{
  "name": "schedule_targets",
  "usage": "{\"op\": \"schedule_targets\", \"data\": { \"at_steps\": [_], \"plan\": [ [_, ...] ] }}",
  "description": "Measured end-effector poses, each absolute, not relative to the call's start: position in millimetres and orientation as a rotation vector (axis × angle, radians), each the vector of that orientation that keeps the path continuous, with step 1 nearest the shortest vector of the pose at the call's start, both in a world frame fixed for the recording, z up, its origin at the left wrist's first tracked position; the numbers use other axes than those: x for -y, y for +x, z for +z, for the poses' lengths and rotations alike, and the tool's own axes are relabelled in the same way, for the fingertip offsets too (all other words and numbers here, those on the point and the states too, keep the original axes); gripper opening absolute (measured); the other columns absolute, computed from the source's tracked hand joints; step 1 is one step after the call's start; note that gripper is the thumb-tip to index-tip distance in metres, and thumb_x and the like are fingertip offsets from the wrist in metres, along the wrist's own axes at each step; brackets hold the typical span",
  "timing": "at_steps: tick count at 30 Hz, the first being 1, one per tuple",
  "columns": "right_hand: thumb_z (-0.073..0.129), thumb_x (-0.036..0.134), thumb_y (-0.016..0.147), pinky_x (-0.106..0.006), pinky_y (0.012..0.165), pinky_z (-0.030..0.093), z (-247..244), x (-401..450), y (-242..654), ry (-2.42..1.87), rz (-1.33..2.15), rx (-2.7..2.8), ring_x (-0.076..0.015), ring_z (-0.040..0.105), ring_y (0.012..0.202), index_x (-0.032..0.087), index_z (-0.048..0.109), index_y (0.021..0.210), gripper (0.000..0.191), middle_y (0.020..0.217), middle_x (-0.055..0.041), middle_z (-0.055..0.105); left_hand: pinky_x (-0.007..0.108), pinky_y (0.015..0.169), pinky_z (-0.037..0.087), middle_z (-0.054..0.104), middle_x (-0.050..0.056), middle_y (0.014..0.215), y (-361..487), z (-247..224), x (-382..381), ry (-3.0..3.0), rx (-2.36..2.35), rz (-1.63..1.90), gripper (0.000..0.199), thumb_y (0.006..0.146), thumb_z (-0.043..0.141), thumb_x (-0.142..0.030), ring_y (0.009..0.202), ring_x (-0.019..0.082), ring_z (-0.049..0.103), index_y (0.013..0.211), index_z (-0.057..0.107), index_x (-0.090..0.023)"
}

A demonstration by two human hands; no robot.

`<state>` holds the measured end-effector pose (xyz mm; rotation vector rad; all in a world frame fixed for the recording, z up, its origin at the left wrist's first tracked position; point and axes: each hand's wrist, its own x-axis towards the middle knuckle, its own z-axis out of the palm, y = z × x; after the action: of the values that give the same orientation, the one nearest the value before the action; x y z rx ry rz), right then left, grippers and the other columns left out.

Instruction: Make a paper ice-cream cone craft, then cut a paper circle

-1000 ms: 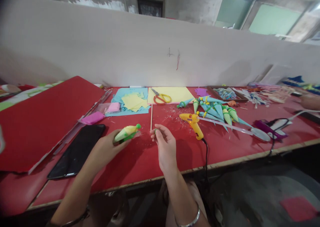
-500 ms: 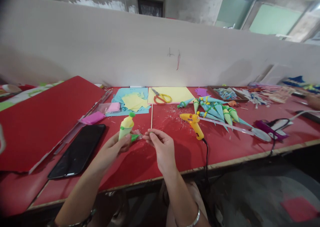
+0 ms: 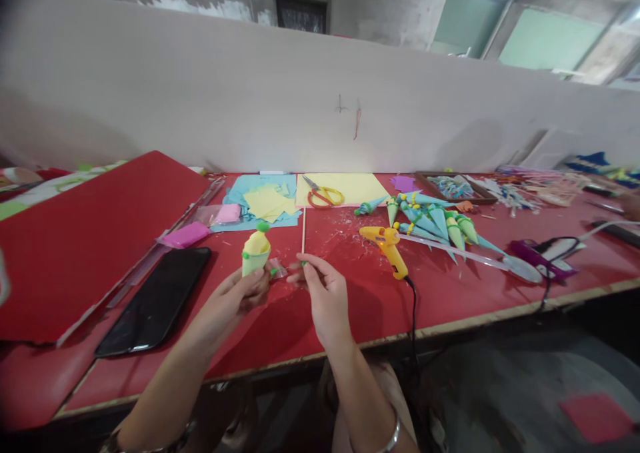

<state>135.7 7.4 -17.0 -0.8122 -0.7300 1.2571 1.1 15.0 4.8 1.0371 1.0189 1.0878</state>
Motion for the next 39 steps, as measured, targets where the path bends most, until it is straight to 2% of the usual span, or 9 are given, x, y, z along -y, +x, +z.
{"op": "schedule_targets", "data": {
  "at_steps": [3,7,11,15,22,28,35,37,39],
  "plan": [
    [0.064,0.03,0.073,-0.019,0.054,0.046,-16.0,-6.4,136.2,-0.805,1.263,0.732,-0.0066,0.056,0.051,0.018,0.068,0.082,0.015,0.065,0.0017,0.065,0.022,0.047,0.02,0.034,-0.007,0.054,1.9,4.9,-14.0,1.028,-1.026,1.078,0.029,0.068,0.061,-0.041,0.049,0.006,0.026,0.062,0.045,-0.017],
    [0.065,0.028,0.072,-0.016,0.043,0.039,-14.3,-5.1,136.1,-0.791,1.231,0.749,-0.0037,0.049,0.04,0.018,0.064,0.069,0.011,0.053,0.0059,0.059,0.022,0.047,0.021,0.034,-0.007,0.054,3.8,7.3,-12.5,1.018,-1.038,1.069,0.029,0.067,0.061,-0.041,0.049,0.006,0.027,0.062,0.045,-0.017],
    [0.066,0.024,0.071,-0.017,0.053,0.045,-14.7,-5.5,135.8,-0.812,1.238,0.781,-0.0055,0.057,0.05,0.018,0.067,0.074,0.006,0.061,0.0035,0.065,0.021,0.047,0.021,0.035,-0.007,0.053,5.8,9.0,-11.7,1.004,-1.056,1.066,0.029,0.066,0.062,-0.04,0.049,0.006,0.028,0.064,0.047,-0.017],
    [0.065,0.024,0.072,-0.02,0.062,0.049,-16.7,-6.8,135.4,-0.845,1.235,0.752,-0.0079,0.061,0.059,0.02,0.07,0.083,0.013,0.075,0.0008,0.07,0.021,0.046,0.02,0.035,-0.008,0.053,6.8,8.5,-11.5,0.994,-1.048,1.06,0.028,0.066,0.062,-0.04,0.048,0.006,0.027,0.067,0.047,-0.016],
    [0.068,0.026,0.067,-0.023,0.071,0.05,-14.0,-7.1,132.7,-0.754,1.413,0.674,-0.0121,0.066,0.07,0.019,0.071,0.08,0.015,0.075,-0.0017,0.072,0.021,0.047,0.021,0.034,-0.008,0.052,7.5,8.3,-10.7,0.977,-1.02,1.084,0.029,0.067,0.062,-0.039,0.048,0.005,0.027,0.062,0.043,-0.017],
    [0.07,0.028,0.066,-0.022,0.064,0.051,-13.9,-6.8,134.4,-0.812,1.417,0.643,-0.0116,0.065,0.064,0.017,0.071,0.074,0.014,0.073,-0.0028,0.072,0.021,0.045,0.019,0.033,-0.009,0.052,7.8,7.5,-12.1,0.976,-1.017,1.07,0.029,0.066,0.063,-0.039,0.047,0.005,0.025,0.063,0.045,-0.017],
    [0.072,0.024,0.062,-0.022,0.068,0.051,-14.6,-6.5,134.5,-0.805,1.425,0.671,-0.0124,0.066,0.07,0.019,0.069,0.081,0.02,0.074,-0.0015,0.072,0.022,0.045,0.019,0.032,-0.008,0.052,9.8,8.8,-10.2,0.977,-0.966,1.077,0.028,0.068,0.062,-0.041,0.047,0.005,0.024,0.068,0.05,-0.016],
    [0.071,0.029,0.064,-0.022,0.064,0.051,-13.5,-5.8,134.6,-0.821,1.4,0.659,-0.012,0.065,0.063,0.017,0.069,0.078,0.018,0.068,-0.0018,0.07,0.022,0.045,0.017,0.029,-0.009,0.052,10.4,9.5,-9.8,0.975,-0.94,1.065,0.032,0.068,0.061,-0.045,0.047,0.006,0.021,0.071,0.051,-0.015],
    [0.068,0.034,0.068,-0.02,0.053,0.048,-12.8,-5.3,135.0,-0.837,1.362,0.66,-0.0096,0.06,0.051,0.015,0.068,0.073,0.02,0.058,-0.0003,0.066,0.022,0.044,0.015,0.026,-0.009,0.052,10.8,9.6,-9.8,0.976,-0.912,1.053,0.036,0.069,0.059,-0.049,0.047,0.006,0.019,0.073,0.052,-0.015]
  ]
}}
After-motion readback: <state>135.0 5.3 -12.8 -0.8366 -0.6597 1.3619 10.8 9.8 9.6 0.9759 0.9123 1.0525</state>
